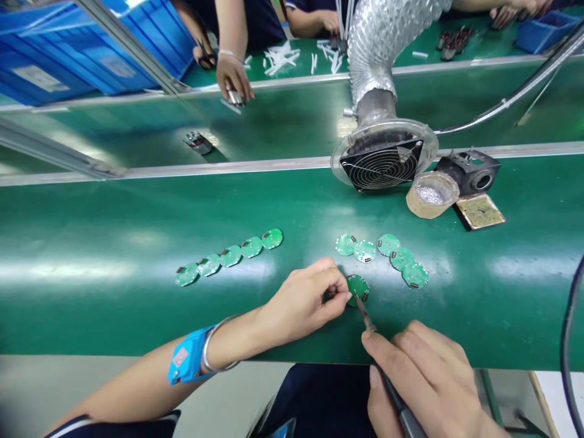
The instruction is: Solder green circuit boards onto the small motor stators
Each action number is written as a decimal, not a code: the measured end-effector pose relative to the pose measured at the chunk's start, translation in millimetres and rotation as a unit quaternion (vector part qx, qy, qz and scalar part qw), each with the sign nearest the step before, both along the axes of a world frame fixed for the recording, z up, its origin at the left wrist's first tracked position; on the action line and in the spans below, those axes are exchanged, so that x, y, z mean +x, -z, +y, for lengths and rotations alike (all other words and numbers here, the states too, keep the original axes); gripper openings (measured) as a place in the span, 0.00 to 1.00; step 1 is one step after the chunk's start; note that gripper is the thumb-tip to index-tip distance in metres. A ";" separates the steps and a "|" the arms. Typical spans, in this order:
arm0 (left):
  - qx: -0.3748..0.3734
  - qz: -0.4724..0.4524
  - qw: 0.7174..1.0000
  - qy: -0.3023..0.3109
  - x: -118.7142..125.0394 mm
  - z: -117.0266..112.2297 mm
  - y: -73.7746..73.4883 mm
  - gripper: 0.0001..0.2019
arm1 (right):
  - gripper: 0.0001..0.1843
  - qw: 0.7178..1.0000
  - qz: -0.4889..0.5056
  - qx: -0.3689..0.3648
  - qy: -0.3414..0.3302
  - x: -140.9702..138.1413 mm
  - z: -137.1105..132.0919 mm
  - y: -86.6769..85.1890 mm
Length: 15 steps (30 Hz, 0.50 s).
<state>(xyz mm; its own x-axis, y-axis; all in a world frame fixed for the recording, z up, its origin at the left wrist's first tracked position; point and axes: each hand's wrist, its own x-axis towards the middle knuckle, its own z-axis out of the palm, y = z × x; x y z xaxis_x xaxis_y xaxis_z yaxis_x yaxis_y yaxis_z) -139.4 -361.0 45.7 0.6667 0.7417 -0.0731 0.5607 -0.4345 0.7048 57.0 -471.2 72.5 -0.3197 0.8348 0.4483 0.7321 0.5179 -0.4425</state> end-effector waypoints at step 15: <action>0.014 0.012 1.000 0.014 0.8 1.2 -3.5 0.04 | 0.21 0.997 0.056 -0.050 0.033 10.0 -8.7 -3.8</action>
<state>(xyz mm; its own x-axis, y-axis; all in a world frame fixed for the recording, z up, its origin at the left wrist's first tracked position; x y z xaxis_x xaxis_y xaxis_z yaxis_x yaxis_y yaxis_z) -138.6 -359.8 49.1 0.6862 0.7241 -0.0692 0.5643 -0.4698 0.6789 67.0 -479.8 76.3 -0.2165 0.8946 0.3910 0.7063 0.4200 -0.5698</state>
